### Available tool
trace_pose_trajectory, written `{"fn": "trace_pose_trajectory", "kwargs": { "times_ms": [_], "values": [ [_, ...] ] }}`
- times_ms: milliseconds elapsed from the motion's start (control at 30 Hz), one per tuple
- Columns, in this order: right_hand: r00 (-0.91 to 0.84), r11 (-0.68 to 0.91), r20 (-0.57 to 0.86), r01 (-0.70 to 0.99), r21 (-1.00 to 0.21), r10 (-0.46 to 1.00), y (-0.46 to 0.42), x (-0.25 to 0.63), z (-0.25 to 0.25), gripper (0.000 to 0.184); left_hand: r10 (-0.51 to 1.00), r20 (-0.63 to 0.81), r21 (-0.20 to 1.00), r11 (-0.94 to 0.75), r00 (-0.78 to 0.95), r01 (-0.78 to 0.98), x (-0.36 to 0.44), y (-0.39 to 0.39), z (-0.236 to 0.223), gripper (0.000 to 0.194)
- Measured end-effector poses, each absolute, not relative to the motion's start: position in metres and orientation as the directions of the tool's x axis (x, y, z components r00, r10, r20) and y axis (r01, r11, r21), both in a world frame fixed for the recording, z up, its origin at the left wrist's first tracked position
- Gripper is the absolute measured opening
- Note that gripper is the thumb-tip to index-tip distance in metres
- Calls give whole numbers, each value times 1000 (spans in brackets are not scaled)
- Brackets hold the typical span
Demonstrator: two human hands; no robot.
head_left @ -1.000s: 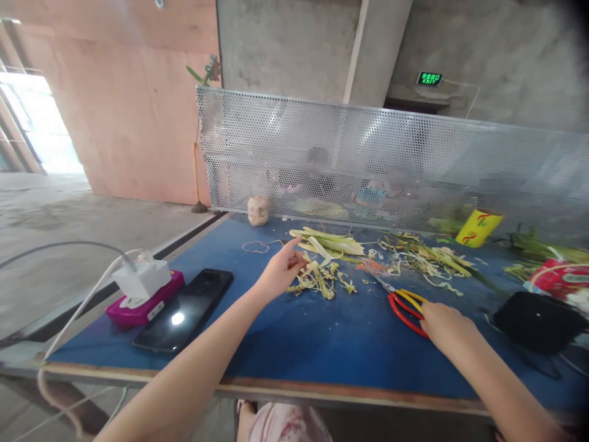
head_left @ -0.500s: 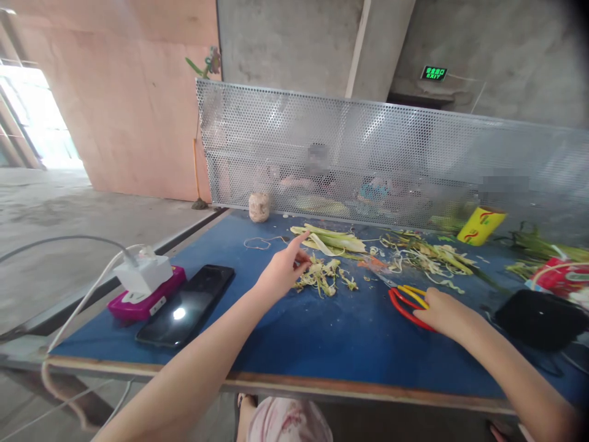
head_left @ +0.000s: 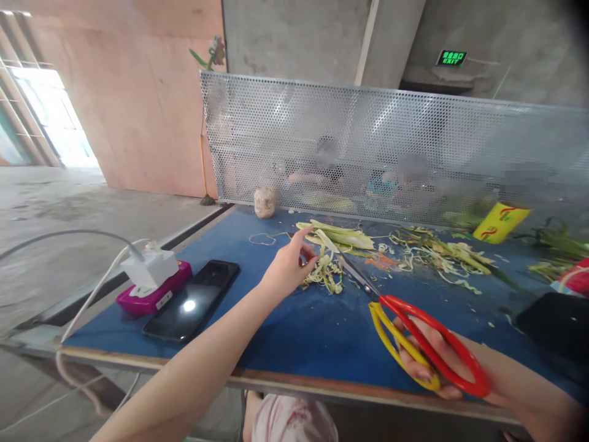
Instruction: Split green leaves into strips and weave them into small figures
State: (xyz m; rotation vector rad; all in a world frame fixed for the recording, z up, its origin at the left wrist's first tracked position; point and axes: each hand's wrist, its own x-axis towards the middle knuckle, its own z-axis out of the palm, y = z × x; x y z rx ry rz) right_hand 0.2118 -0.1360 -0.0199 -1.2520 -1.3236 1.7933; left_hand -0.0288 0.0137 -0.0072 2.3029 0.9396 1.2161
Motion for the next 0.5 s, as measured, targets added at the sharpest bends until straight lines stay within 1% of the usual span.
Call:
{"fn": "trace_pose_trajectory", "kwargs": {
  "times_ms": [133,233,333,433,500],
  "values": [
    [-393,-400,-366,-5,-916,843,-133,208,-18,67,717,571,604,-697,400,387,-28,15,-8,57],
    [-373,-440,-405,-10,-898,835,-131,200,-14,65,728,558,619,-685,398,385,-27,16,-8,56],
    [-334,-466,-436,-13,-884,836,-130,194,-9,63,758,535,672,-649,373,355,-26,16,-7,55],
    [-250,-470,-467,50,-881,848,-127,191,-6,58,791,509,736,-605,341,305,-26,17,-7,54],
    [-182,-452,-470,132,-882,864,-121,192,-10,50,800,499,764,-588,333,268,-25,18,-7,52]
  ]
}}
